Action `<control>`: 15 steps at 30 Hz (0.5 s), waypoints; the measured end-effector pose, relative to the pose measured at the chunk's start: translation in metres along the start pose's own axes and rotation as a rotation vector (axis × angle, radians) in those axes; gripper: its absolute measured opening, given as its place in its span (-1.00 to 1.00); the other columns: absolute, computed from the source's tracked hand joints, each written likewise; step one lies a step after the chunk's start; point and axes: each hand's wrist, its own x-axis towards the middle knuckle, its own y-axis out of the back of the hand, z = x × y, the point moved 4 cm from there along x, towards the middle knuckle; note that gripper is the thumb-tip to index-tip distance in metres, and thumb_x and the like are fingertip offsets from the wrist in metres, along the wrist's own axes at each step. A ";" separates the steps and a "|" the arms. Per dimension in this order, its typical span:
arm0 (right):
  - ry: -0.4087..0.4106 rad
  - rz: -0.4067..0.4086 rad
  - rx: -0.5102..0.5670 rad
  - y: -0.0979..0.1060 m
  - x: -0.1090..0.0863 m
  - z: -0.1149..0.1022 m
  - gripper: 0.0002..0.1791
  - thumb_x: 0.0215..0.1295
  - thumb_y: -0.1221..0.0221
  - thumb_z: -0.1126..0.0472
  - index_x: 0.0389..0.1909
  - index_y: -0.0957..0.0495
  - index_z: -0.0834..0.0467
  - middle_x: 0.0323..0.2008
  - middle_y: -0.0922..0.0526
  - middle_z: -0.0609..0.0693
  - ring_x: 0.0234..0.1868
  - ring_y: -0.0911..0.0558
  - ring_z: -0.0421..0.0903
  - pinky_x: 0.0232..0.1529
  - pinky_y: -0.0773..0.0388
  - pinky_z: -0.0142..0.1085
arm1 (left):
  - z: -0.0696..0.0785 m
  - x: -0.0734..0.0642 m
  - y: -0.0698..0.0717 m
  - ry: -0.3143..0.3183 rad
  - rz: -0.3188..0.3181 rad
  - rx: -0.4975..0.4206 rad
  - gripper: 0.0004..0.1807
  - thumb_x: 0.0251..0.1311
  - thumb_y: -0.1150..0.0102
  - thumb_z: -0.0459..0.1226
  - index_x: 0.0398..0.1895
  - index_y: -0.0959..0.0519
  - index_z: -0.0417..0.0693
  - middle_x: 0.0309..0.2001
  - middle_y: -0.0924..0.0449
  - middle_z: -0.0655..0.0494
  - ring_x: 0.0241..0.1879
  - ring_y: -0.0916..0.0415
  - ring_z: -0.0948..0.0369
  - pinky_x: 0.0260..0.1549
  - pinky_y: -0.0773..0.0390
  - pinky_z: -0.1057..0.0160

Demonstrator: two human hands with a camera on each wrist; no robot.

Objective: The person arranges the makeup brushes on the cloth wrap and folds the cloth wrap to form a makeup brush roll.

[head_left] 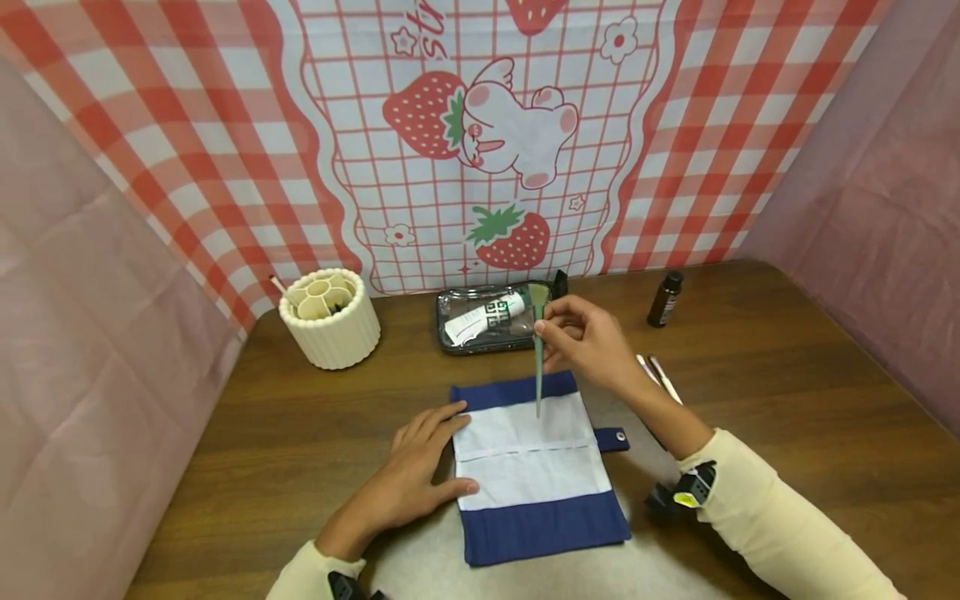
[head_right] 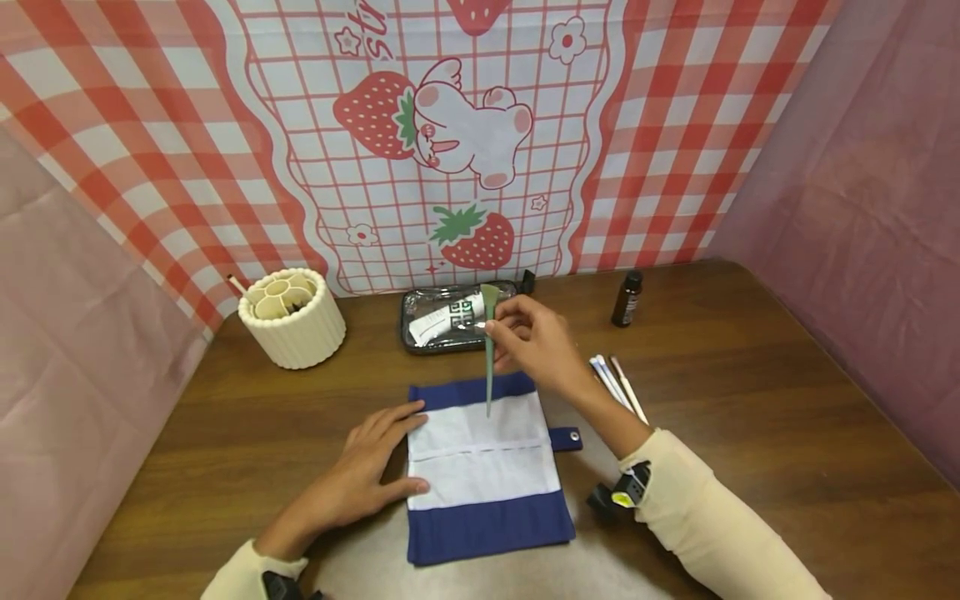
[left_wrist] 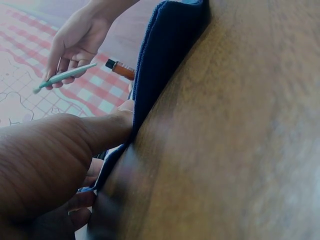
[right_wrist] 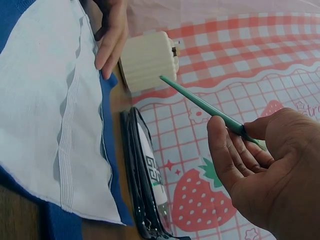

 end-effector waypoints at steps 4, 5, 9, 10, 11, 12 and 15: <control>-0.009 -0.010 0.004 -0.006 0.003 0.001 -0.68 0.41 -0.24 0.19 0.00 -0.48 0.33 -0.23 -0.65 0.27 -0.43 -0.70 0.24 -0.36 -0.63 0.17 | 0.001 0.000 0.001 -0.004 0.006 -0.001 -0.06 0.13 -0.39 0.13 0.49 -0.27 -0.10 0.54 -0.10 0.04 0.48 -0.01 -0.08 0.28 -0.08 -0.28; -0.016 -0.013 0.004 -0.008 0.003 0.002 -0.68 0.41 -0.24 0.19 0.00 -0.48 0.33 -0.23 -0.64 0.27 -0.43 -0.69 0.26 -0.35 -0.63 0.16 | 0.001 0.000 0.001 -0.005 0.008 -0.001 -0.06 0.13 -0.39 0.13 0.49 -0.27 -0.10 0.54 -0.10 0.04 0.48 -0.01 -0.08 0.28 -0.08 -0.28; -0.052 -0.027 0.017 -0.015 0.004 0.005 -0.66 0.41 -0.25 0.15 0.00 -0.47 0.32 -0.21 -0.63 0.26 -0.43 -0.70 0.22 -0.33 -0.64 0.16 | 0.001 0.000 0.001 -0.005 0.008 -0.002 -0.06 0.13 -0.39 0.13 0.49 -0.28 -0.10 0.54 -0.10 0.04 0.48 -0.01 -0.08 0.28 -0.08 -0.28; -0.059 -0.030 0.020 -0.017 0.005 0.005 -0.66 0.41 -0.25 0.14 0.00 -0.47 0.31 -0.20 -0.63 0.26 -0.42 -0.70 0.21 -0.32 -0.64 0.16 | 0.001 0.000 0.001 -0.005 0.006 -0.003 -0.06 0.13 -0.38 0.13 0.49 -0.27 -0.10 0.54 -0.09 0.04 0.48 -0.01 -0.08 0.28 -0.08 -0.29; -0.066 -0.033 0.022 -0.019 0.005 0.006 -0.65 0.41 -0.25 0.14 0.00 -0.47 0.31 -0.18 -0.63 0.26 -0.42 -0.71 0.18 -0.31 -0.64 0.15 | 0.001 0.000 0.001 -0.004 0.004 -0.004 -0.06 0.13 -0.38 0.13 0.49 -0.27 -0.10 0.54 -0.09 0.04 0.48 -0.01 -0.08 0.28 -0.07 -0.29; -0.071 -0.038 0.025 -0.021 0.005 0.006 -0.65 0.41 -0.25 0.13 0.01 -0.47 0.31 -0.18 -0.63 0.26 -0.41 -0.71 0.17 -0.30 -0.63 0.16 | 0.001 0.000 0.001 -0.004 0.003 -0.004 -0.06 0.14 -0.38 0.13 0.49 -0.27 -0.10 0.54 -0.09 0.03 0.48 -0.01 -0.07 0.29 -0.07 -0.29; -0.077 -0.053 0.036 -0.026 0.007 0.008 -0.65 0.42 -0.24 0.14 0.01 -0.46 0.33 -0.17 -0.62 0.28 -0.38 -0.70 0.18 -0.29 -0.64 0.14 | 0.001 0.000 0.001 -0.003 0.001 -0.004 -0.06 0.14 -0.38 0.13 0.50 -0.27 -0.10 0.54 -0.09 0.04 0.49 0.00 -0.07 0.29 -0.07 -0.29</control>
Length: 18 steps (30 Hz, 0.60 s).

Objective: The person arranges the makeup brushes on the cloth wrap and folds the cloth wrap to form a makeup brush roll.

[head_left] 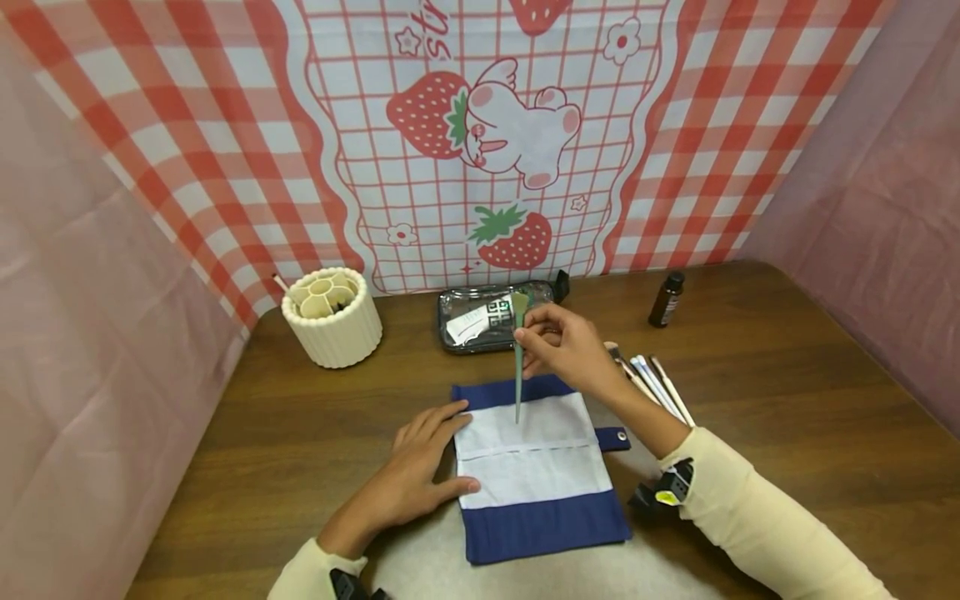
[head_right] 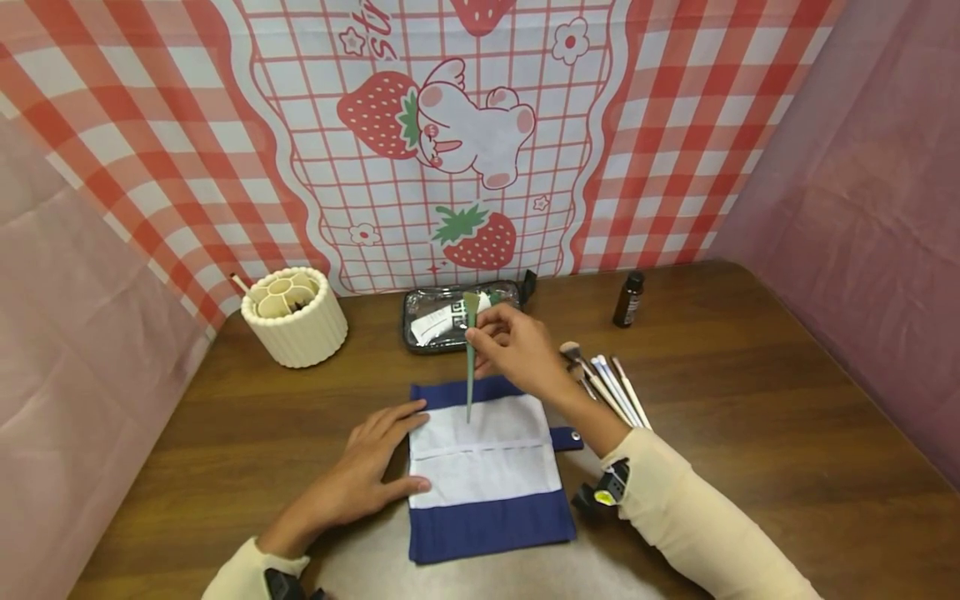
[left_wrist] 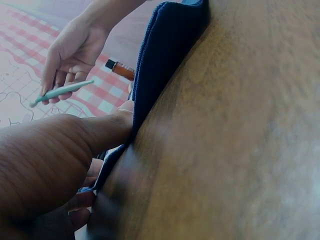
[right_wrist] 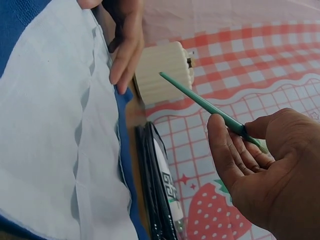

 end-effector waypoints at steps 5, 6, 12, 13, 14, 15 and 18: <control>-0.005 -0.022 0.022 -0.008 0.003 0.004 -0.67 0.43 -0.23 0.17 0.01 -0.46 0.35 -0.17 -0.61 0.30 -0.37 -0.69 0.23 -0.29 -0.66 0.09 | 0.000 0.000 0.000 0.001 0.000 0.005 -0.05 0.14 -0.38 0.13 0.50 -0.26 -0.10 0.54 -0.08 0.04 0.49 0.01 -0.06 0.30 -0.06 -0.28; -0.007 -0.028 0.026 -0.009 0.004 0.005 -0.67 0.43 -0.22 0.18 0.00 -0.46 0.35 -0.17 -0.61 0.30 -0.37 -0.69 0.24 -0.29 -0.66 0.10 | 0.000 0.001 0.000 0.001 0.000 0.006 -0.05 0.14 -0.38 0.13 0.50 -0.26 -0.10 0.54 -0.08 0.04 0.49 0.01 -0.06 0.30 -0.06 -0.28; -0.021 -0.062 0.020 -0.021 0.007 0.011 -0.69 0.44 -0.21 0.18 -0.01 -0.45 0.33 -0.18 -0.62 0.28 -0.39 -0.72 0.19 -0.27 -0.64 0.15 | -0.001 0.001 0.000 0.012 -0.007 0.006 -0.05 0.13 -0.37 0.14 0.50 -0.25 -0.09 0.55 -0.08 0.05 0.49 0.01 -0.05 0.30 -0.06 -0.27; -0.023 -0.067 0.020 -0.023 0.008 0.012 -0.70 0.44 -0.21 0.19 -0.01 -0.45 0.33 -0.19 -0.62 0.28 -0.40 -0.72 0.18 -0.27 -0.64 0.15 | -0.001 0.001 0.000 0.013 -0.007 0.006 -0.05 0.13 -0.37 0.14 0.50 -0.26 -0.08 0.55 -0.08 0.06 0.49 0.01 -0.05 0.30 -0.06 -0.27; -0.027 -0.072 0.023 -0.026 0.008 0.014 -0.71 0.44 -0.20 0.19 -0.01 -0.44 0.32 -0.19 -0.62 0.27 -0.40 -0.72 0.18 -0.27 -0.65 0.14 | -0.001 0.001 0.000 0.012 -0.007 0.005 -0.05 0.13 -0.38 0.14 0.50 -0.26 -0.08 0.54 -0.08 0.06 0.49 0.01 -0.05 0.30 -0.07 -0.27; -0.030 -0.077 0.029 -0.028 0.008 0.016 -0.71 0.45 -0.20 0.20 -0.01 -0.43 0.33 -0.19 -0.62 0.27 -0.40 -0.72 0.18 -0.27 -0.65 0.14 | -0.001 0.000 0.000 0.012 -0.006 0.006 -0.05 0.13 -0.38 0.14 0.50 -0.26 -0.08 0.54 -0.08 0.06 0.49 0.01 -0.04 0.30 -0.07 -0.27; -0.043 -0.081 0.045 -0.034 0.010 0.022 -0.73 0.45 -0.18 0.24 -0.02 -0.41 0.34 -0.21 -0.61 0.27 -0.40 -0.72 0.17 -0.29 -0.67 0.08 | -0.001 0.000 0.000 0.010 -0.004 0.004 -0.06 0.13 -0.38 0.14 0.50 -0.27 -0.08 0.54 -0.09 0.06 0.49 0.00 -0.04 0.29 -0.08 -0.26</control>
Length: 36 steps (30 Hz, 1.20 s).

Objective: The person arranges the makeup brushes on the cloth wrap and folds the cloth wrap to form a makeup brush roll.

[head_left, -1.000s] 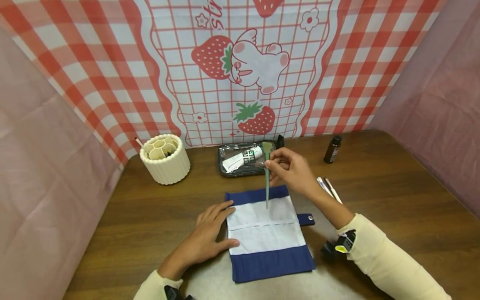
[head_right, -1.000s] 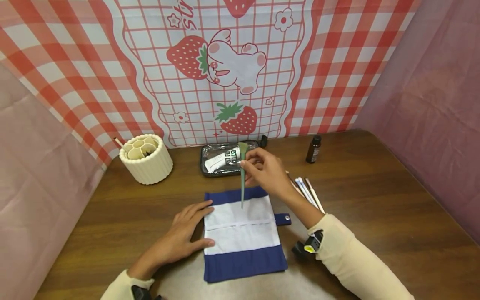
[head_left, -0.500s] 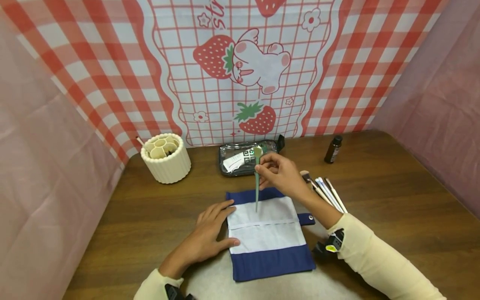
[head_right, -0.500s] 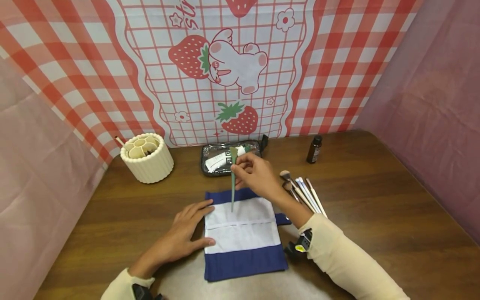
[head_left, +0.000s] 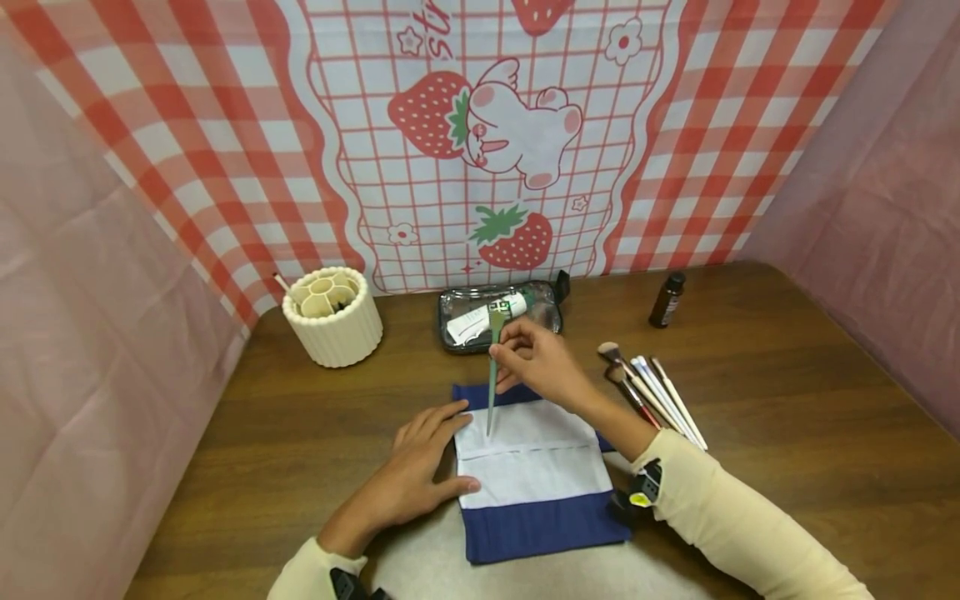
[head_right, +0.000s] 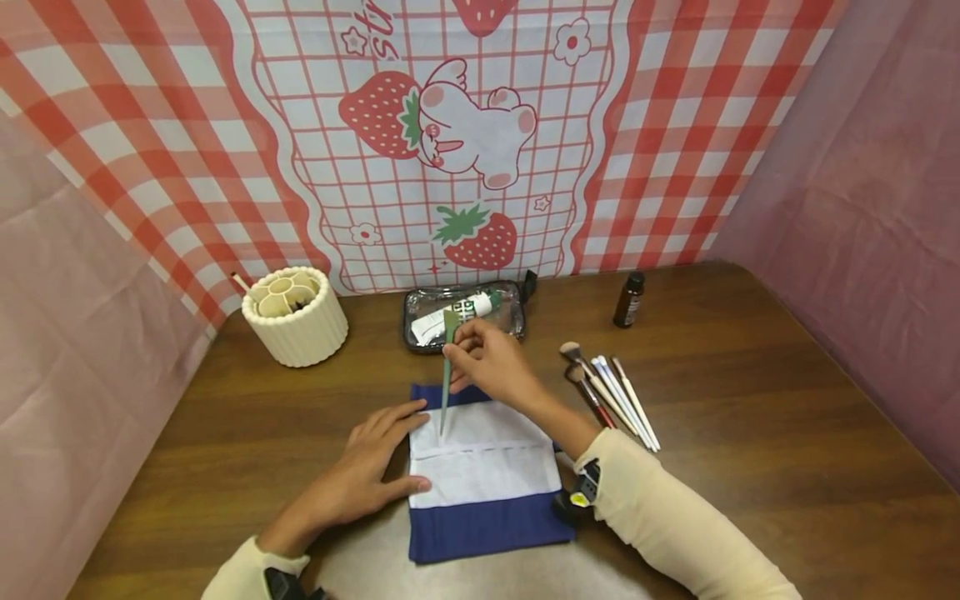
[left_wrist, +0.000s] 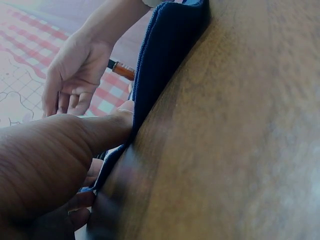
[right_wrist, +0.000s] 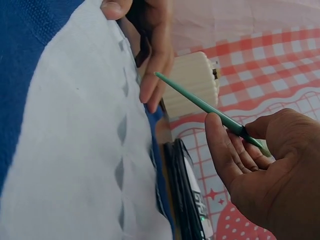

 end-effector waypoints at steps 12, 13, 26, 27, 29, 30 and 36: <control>-0.072 -0.060 0.045 -0.015 0.005 0.019 -0.70 0.46 -0.15 0.30 0.07 -0.32 0.34 -0.16 -0.59 0.29 -0.40 -0.72 0.19 -0.31 -0.69 -0.01 | 0.000 0.000 -0.001 0.010 -0.007 -0.002 -0.05 0.14 -0.36 0.16 0.52 -0.25 -0.04 0.54 -0.09 0.06 0.48 -0.01 -0.05 0.28 -0.09 -0.27; -0.080 -0.062 0.048 -0.015 0.005 0.020 -0.68 0.46 -0.15 0.31 0.09 -0.31 0.34 -0.16 -0.59 0.29 -0.40 -0.72 0.19 -0.32 -0.69 -0.01 | 0.000 0.000 -0.002 0.010 -0.005 -0.002 -0.05 0.14 -0.36 0.16 0.51 -0.25 -0.04 0.54 -0.09 0.06 0.48 -0.01 -0.05 0.27 -0.10 -0.27; -0.177 -0.132 0.029 -0.021 0.001 0.029 -0.39 0.40 -0.19 0.39 0.38 -0.16 0.21 -0.16 -0.62 0.28 -0.40 -0.70 0.15 -0.32 -0.69 0.00 | 0.000 0.000 -0.002 -0.006 0.013 0.006 -0.05 0.14 -0.36 0.16 0.51 -0.25 -0.06 0.54 -0.09 0.05 0.48 -0.02 -0.03 0.27 -0.11 -0.26; -0.185 -0.145 0.025 -0.021 0.001 0.029 -0.39 0.40 -0.19 0.39 0.37 -0.16 0.20 -0.17 -0.63 0.27 -0.40 -0.70 0.16 -0.32 -0.69 0.00 | -0.001 0.000 -0.002 -0.005 0.012 0.005 -0.05 0.14 -0.36 0.16 0.51 -0.25 -0.06 0.54 -0.09 0.05 0.48 -0.02 -0.03 0.27 -0.11 -0.26; -0.199 -0.179 0.011 -0.022 0.000 0.029 -0.40 0.40 -0.19 0.38 0.37 -0.17 0.19 -0.19 -0.65 0.25 -0.40 -0.70 0.16 -0.32 -0.69 -0.01 | -0.001 0.000 -0.002 -0.003 0.009 0.001 -0.04 0.13 -0.37 0.15 0.52 -0.25 -0.05 0.54 -0.09 0.05 0.48 -0.02 -0.03 0.27 -0.11 -0.26; -0.202 -0.197 0.006 -0.022 -0.001 0.029 -0.40 0.39 -0.20 0.38 0.36 -0.18 0.20 -0.21 -0.66 0.25 -0.40 -0.71 0.17 -0.32 -0.69 -0.01 | -0.001 0.000 -0.002 -0.001 0.007 -0.001 -0.04 0.12 -0.38 0.15 0.52 -0.24 -0.05 0.54 -0.09 0.05 0.48 -0.02 -0.03 0.27 -0.11 -0.25; -0.191 -0.297 -0.058 -0.023 -0.004 0.026 -0.44 0.37 -0.22 0.37 0.31 -0.22 0.27 -0.30 -0.69 0.24 -0.42 -0.71 0.17 -0.36 -0.68 -0.04 | -0.002 0.000 -0.002 0.009 -0.002 -0.003 -0.03 0.12 -0.39 0.14 0.53 -0.23 -0.02 0.55 -0.08 0.06 0.49 0.00 -0.01 0.28 -0.10 -0.24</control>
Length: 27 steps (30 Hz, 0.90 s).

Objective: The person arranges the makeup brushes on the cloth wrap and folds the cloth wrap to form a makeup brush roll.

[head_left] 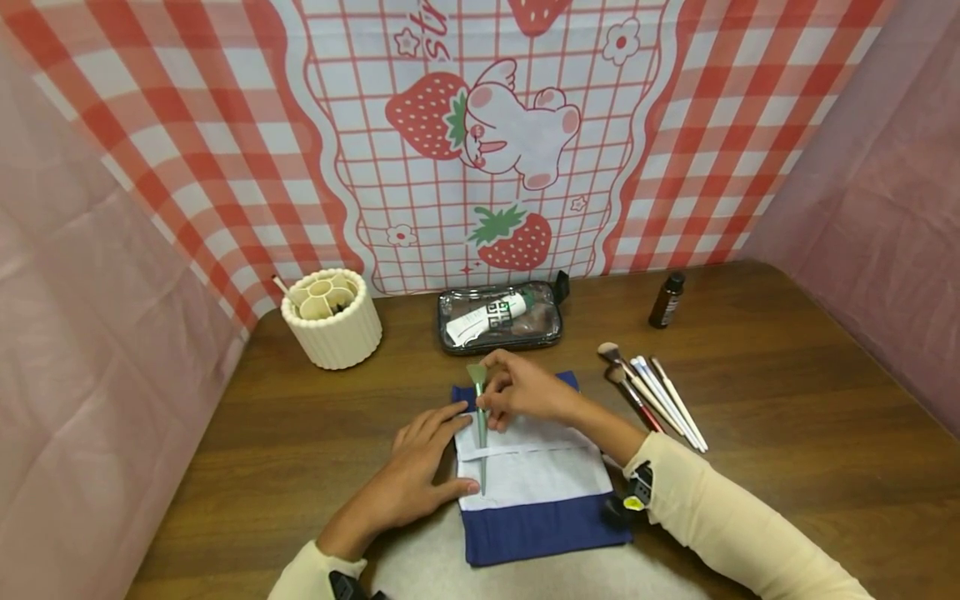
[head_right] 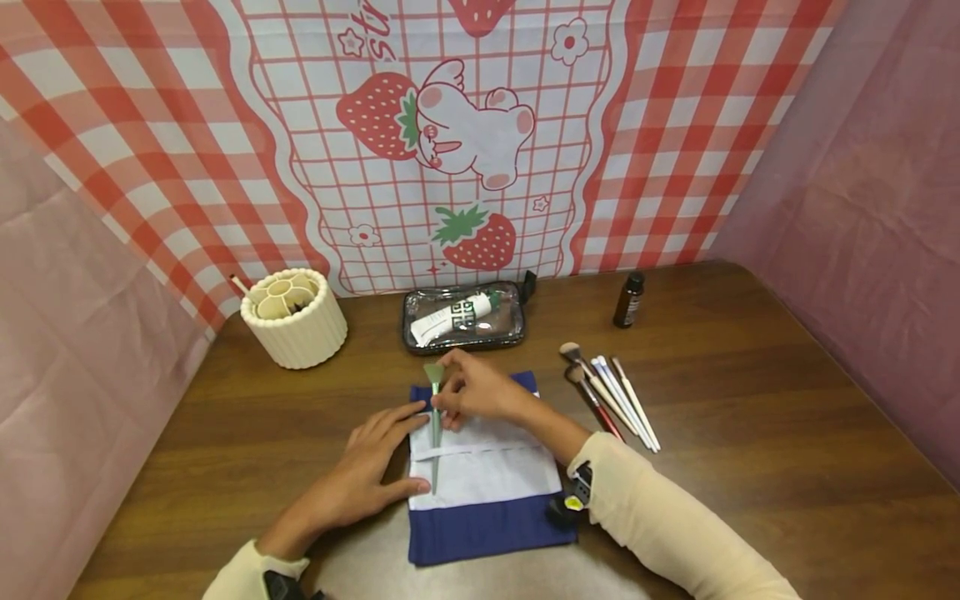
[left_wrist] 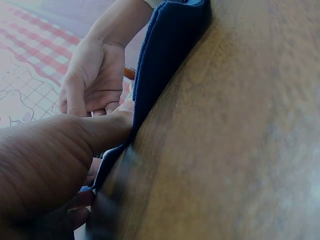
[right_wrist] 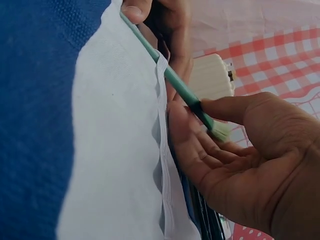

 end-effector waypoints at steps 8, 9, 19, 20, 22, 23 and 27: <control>0.057 -0.107 -0.350 -0.005 -0.008 -0.002 -0.63 0.34 -0.30 0.19 0.08 -0.50 0.24 -0.27 -0.67 -0.01 -0.36 -0.68 -0.08 -0.34 -0.62 -0.22 | 0.000 -0.001 0.000 -0.005 0.008 0.006 -0.03 0.12 -0.37 0.16 0.52 -0.24 -0.04 0.55 -0.09 0.08 0.49 -0.01 0.00 0.29 -0.10 -0.22; 0.069 -0.110 -0.399 -0.005 -0.008 -0.002 -0.68 0.34 -0.30 0.16 0.03 -0.54 0.20 -0.27 -0.67 -0.05 -0.34 -0.67 -0.12 -0.31 -0.61 -0.24 | 0.000 -0.001 0.000 -0.005 0.009 0.008 -0.03 0.12 -0.37 0.17 0.51 -0.24 -0.04 0.55 -0.09 0.09 0.49 -0.01 0.00 0.28 -0.10 -0.22; 0.153 -0.147 -0.605 -0.008 -0.015 -0.005 -0.84 0.39 -0.26 0.10 -0.10 -0.66 0.04 -0.29 -0.64 -0.19 -0.29 -0.60 -0.26 -0.21 -0.56 -0.31 | 0.001 -0.001 -0.001 -0.012 0.014 0.010 -0.05 0.12 -0.37 0.16 0.49 -0.27 -0.09 0.54 -0.10 0.06 0.48 -0.01 -0.02 0.29 -0.08 -0.23; 0.165 -0.137 -0.623 -0.008 -0.016 -0.005 -0.81 0.41 -0.24 0.09 -0.06 -0.66 0.05 -0.28 -0.64 -0.20 -0.29 -0.59 -0.28 -0.21 -0.56 -0.32 | 0.001 -0.001 -0.001 -0.011 0.014 0.006 -0.05 0.12 -0.37 0.16 0.49 -0.27 -0.09 0.54 -0.10 0.07 0.48 -0.01 -0.02 0.29 -0.08 -0.24; 0.196 -0.100 -0.683 -0.007 -0.020 -0.008 -0.76 0.43 -0.22 0.08 0.02 -0.65 0.07 -0.26 -0.63 -0.21 -0.32 -0.57 -0.30 -0.25 -0.55 -0.33 | 0.000 -0.001 -0.001 -0.010 0.014 0.003 -0.05 0.12 -0.37 0.17 0.49 -0.27 -0.08 0.54 -0.10 0.07 0.48 -0.01 -0.02 0.30 -0.08 -0.24; 0.215 -0.074 -0.713 -0.006 -0.022 -0.009 -0.74 0.44 -0.21 0.08 0.04 -0.64 0.08 -0.26 -0.62 -0.21 -0.33 -0.56 -0.31 -0.27 -0.54 -0.34 | 0.000 -0.001 -0.001 -0.012 0.017 -0.002 -0.05 0.11 -0.37 0.16 0.49 -0.28 -0.08 0.54 -0.10 0.07 0.48 -0.01 -0.02 0.29 -0.08 -0.24; 0.270 0.065 -0.812 0.006 -0.034 -0.021 -0.75 0.42 -0.24 0.11 0.02 -0.65 0.10 -0.29 -0.63 -0.21 -0.38 -0.54 -0.33 -0.34 -0.52 -0.35 | -0.001 0.000 -0.001 -0.015 0.024 -0.010 -0.04 0.10 -0.37 0.18 0.49 -0.28 -0.07 0.54 -0.09 0.08 0.49 0.00 -0.01 0.28 -0.09 -0.24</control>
